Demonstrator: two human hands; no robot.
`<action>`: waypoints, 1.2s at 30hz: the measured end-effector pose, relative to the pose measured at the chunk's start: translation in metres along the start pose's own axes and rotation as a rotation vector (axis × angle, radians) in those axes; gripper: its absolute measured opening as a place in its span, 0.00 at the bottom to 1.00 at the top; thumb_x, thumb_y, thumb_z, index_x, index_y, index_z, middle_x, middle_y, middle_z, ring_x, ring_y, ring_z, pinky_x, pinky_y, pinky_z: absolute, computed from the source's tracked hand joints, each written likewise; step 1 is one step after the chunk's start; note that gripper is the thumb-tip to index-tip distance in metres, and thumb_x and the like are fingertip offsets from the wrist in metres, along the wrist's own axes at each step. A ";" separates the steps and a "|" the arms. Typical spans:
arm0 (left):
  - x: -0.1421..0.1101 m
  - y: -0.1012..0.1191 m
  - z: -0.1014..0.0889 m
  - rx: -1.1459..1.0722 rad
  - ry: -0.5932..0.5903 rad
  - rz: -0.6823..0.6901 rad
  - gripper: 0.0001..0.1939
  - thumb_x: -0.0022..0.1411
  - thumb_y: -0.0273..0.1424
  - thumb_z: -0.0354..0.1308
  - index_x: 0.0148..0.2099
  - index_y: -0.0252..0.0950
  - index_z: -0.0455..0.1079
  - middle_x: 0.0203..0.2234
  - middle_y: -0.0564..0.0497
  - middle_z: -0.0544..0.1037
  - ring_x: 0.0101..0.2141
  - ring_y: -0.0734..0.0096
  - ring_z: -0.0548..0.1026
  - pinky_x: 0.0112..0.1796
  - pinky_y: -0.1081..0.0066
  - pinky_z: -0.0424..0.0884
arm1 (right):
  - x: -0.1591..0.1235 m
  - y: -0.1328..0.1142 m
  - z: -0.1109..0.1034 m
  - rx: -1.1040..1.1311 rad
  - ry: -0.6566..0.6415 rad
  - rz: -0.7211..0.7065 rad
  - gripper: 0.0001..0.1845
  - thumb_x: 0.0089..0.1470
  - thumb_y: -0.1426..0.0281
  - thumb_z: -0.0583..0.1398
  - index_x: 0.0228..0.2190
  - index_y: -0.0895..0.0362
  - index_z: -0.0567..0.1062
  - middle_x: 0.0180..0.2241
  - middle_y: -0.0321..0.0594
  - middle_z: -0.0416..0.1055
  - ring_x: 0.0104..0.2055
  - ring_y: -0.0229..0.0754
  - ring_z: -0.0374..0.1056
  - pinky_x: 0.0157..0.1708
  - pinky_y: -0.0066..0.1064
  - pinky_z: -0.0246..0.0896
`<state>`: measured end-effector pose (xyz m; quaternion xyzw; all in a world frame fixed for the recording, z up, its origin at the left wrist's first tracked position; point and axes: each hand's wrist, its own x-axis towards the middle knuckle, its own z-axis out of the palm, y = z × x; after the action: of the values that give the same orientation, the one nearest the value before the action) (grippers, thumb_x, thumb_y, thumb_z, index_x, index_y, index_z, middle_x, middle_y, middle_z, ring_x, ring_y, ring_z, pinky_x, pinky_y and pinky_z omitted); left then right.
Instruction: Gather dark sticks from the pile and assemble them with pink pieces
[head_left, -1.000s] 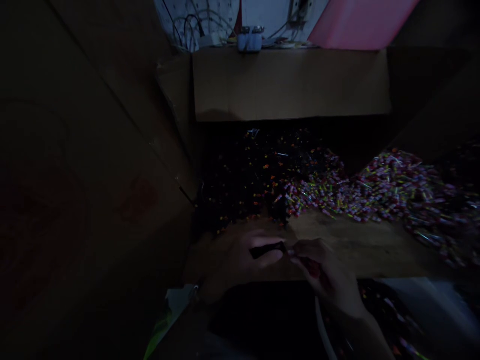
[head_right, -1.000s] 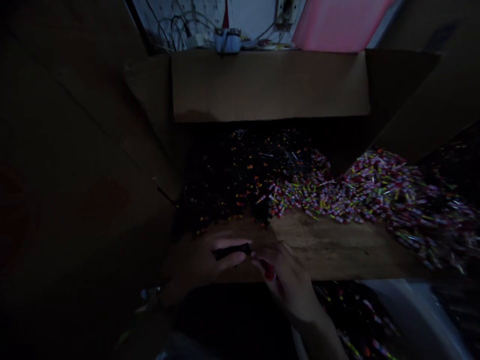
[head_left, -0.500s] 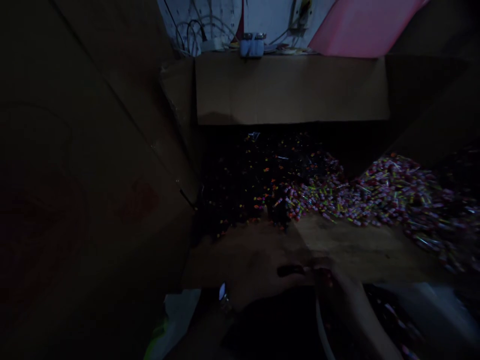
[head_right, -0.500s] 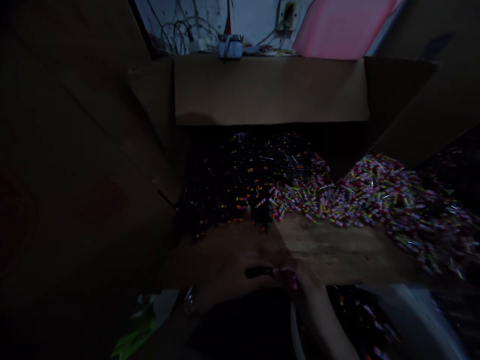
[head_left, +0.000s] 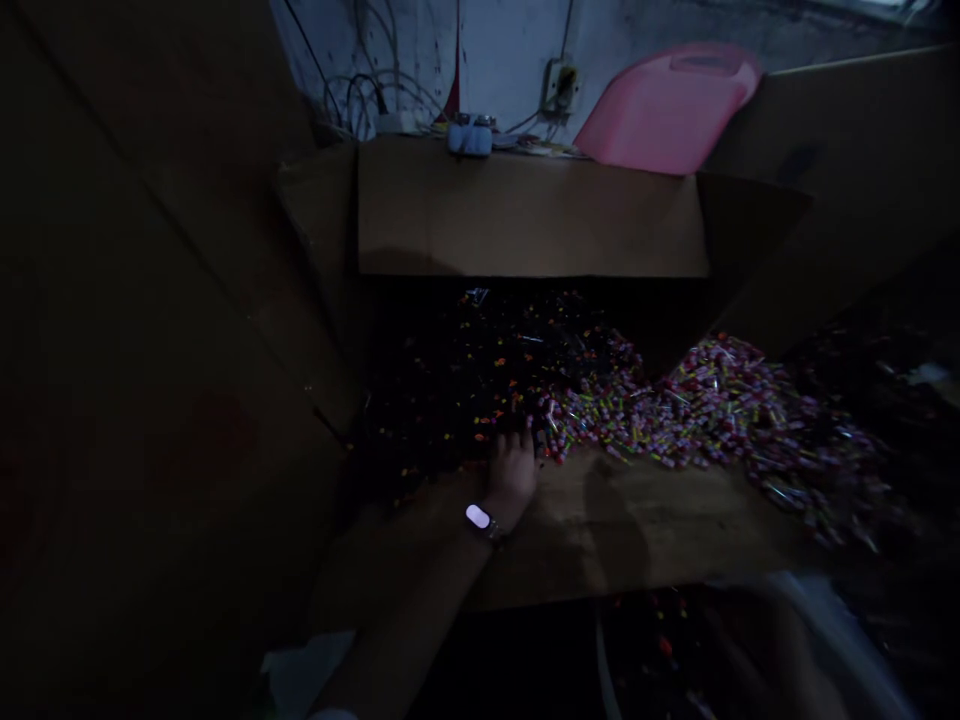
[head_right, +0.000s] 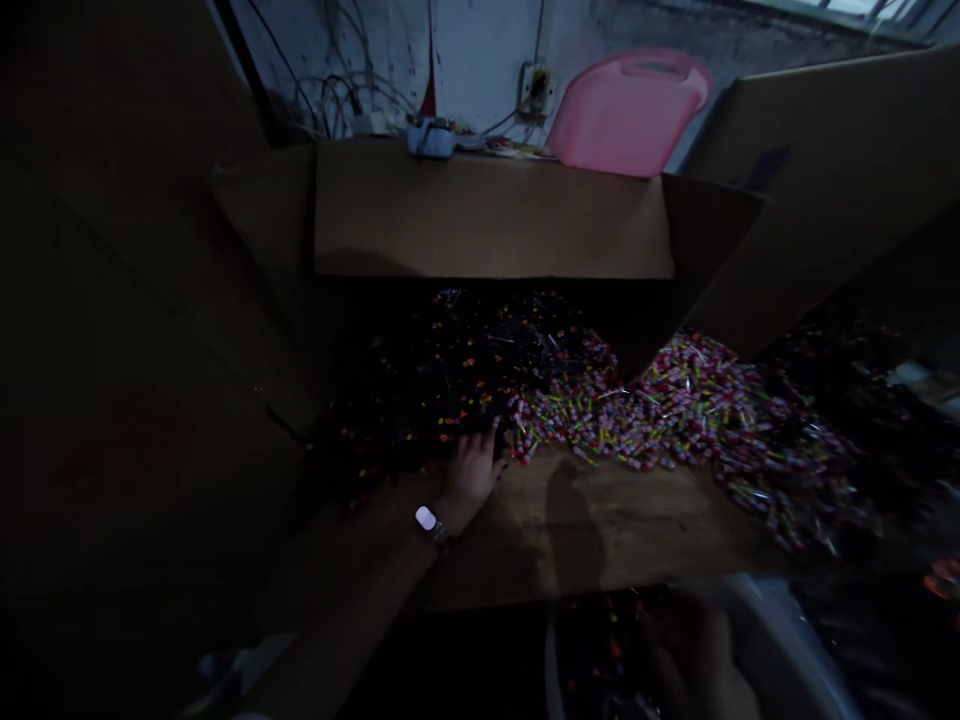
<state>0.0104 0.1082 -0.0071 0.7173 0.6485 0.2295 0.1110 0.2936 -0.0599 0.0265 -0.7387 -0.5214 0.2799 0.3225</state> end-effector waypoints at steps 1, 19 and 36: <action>-0.003 -0.004 -0.003 -0.013 -0.015 0.021 0.30 0.57 0.27 0.58 0.62 0.32 0.57 0.47 0.37 0.71 0.49 0.50 0.67 0.49 0.53 0.63 | 0.001 -0.012 0.012 0.021 -0.074 -0.044 0.19 0.42 0.59 0.64 0.38 0.49 0.70 0.32 0.44 0.78 0.34 0.53 0.74 0.28 0.35 0.68; -0.075 -0.004 -0.096 -0.692 -0.159 -0.070 0.16 0.57 0.27 0.54 0.49 0.42 0.71 0.42 0.52 0.78 0.45 0.65 0.74 0.46 0.67 0.72 | 0.018 -0.148 0.081 0.397 -0.384 -0.325 0.09 0.51 0.63 0.61 0.32 0.56 0.72 0.28 0.35 0.71 0.32 0.38 0.66 0.32 0.26 0.61; -0.086 0.021 -0.097 -0.733 -0.102 0.163 0.14 0.63 0.31 0.53 0.50 0.38 0.72 0.45 0.48 0.77 0.46 0.67 0.73 0.49 0.70 0.68 | 0.019 -0.136 0.066 0.244 -0.367 -0.492 0.07 0.56 0.66 0.58 0.36 0.54 0.74 0.35 0.37 0.73 0.38 0.39 0.68 0.39 0.27 0.59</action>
<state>-0.0221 0.0079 0.0710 0.6898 0.4577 0.4184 0.3736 0.1697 0.0044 0.0876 -0.4838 -0.6961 0.3826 0.3674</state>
